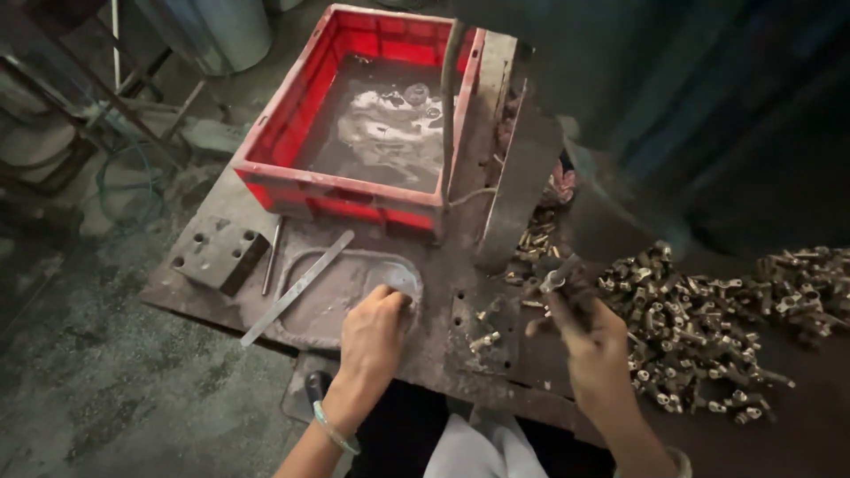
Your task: The person sits at a workbench and presses brass faucet handle components one at a time under a bench-mounted arbor press, pulling the press lever by hand. After each press, the person sets the finished part onto a growing pile of brass parts on the bench and picks up the next unfinished part.
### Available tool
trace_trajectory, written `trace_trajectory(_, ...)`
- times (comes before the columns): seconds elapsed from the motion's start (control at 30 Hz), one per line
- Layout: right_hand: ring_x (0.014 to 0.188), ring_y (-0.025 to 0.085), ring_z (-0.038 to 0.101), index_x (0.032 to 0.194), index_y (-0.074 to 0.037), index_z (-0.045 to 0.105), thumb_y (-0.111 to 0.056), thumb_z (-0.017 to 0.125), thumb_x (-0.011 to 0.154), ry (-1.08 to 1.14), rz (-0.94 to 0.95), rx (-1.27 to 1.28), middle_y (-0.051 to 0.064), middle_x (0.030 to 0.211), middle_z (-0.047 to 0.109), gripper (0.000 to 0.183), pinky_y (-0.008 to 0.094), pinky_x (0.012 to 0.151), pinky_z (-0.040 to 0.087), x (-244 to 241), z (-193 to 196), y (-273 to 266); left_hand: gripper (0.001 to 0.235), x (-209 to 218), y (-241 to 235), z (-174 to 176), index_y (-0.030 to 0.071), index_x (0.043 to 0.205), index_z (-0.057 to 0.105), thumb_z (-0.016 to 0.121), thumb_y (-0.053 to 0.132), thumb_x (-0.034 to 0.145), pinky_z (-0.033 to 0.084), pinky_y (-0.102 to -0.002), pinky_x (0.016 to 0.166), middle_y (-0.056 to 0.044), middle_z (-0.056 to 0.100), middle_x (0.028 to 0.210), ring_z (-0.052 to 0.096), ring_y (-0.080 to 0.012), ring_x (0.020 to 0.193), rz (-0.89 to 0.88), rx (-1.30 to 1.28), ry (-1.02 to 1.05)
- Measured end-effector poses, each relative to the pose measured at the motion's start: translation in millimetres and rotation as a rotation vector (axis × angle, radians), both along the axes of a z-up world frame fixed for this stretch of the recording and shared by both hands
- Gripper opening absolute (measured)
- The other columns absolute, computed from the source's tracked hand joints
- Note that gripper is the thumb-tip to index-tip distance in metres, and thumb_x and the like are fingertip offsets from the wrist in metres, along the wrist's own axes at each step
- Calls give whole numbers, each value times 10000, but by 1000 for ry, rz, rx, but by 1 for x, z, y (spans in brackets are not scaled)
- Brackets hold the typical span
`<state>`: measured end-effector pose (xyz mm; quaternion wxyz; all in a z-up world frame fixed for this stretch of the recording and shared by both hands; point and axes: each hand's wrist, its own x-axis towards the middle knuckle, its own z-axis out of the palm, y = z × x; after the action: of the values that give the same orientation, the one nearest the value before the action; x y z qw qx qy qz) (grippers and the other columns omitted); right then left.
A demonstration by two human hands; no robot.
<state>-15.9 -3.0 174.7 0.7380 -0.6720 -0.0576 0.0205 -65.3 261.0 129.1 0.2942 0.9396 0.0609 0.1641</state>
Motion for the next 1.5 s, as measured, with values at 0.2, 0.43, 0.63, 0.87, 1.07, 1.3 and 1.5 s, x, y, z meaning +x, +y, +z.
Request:
trace_trajectory(0.2,806,180,658,1182,27,668,-59,605,1013,-5,62,87,85,1053,700,200,333,727,541,5,-21,-6,186,-6,20,0,22,1010,795,782,80,833,607,-270,770,-78,829,926,780,-155,837,90,-758,-11)
trace_trajectory(0.43,893,177,673,1171,6,663,-48,590,998,-36,105,145,89,1078,723,196,358,708,564,8,-9,-6,177,-49,-48,-28,-29,1007,783,786,36,842,586,-234,778,-76,800,919,739,-86,846,-24,-1151,29)
trace_trajectory(0.63,848,202,662,1166,44,681,-45,605,1048,-89,90,-41,112,1008,691,166,353,787,555,13,-15,-9,166,-54,-73,-12,19,963,749,785,50,804,584,-262,597,-64,750,927,750,-139,693,31,-659,-156)
trace_trajectory(0.87,853,178,686,1169,34,677,-69,597,1008,-98,87,32,94,1048,743,207,340,774,581,10,-12,-5,198,-44,-91,-19,37,976,735,786,43,786,566,-319,651,-91,714,922,717,-234,730,-133,-564,-160)
trace_trajectory(1.07,869,167,696,1153,26,708,-50,604,995,-46,60,-39,94,1038,760,204,329,786,566,9,1,-6,228,-37,-96,-3,37,956,654,810,131,818,515,-408,655,-131,629,876,638,-322,735,-9,-435,-150)
trace_trajectory(1.3,829,150,674,1137,27,719,-45,622,985,-40,33,-7,75,1026,763,194,313,767,564,14,-16,-2,399,12,-101,25,-61,1087,659,764,132,754,513,-442,744,-193,626,1010,588,-389,915,-108,-19,-255)
trace_trajectory(1.5,877,126,661,1148,38,712,-16,650,961,-109,-54,-100,50,1011,732,204,294,790,553,14,-19,-5,241,12,-95,27,46,1045,757,762,46,805,529,-381,793,-94,739,967,637,-304,891,-103,-316,-133)
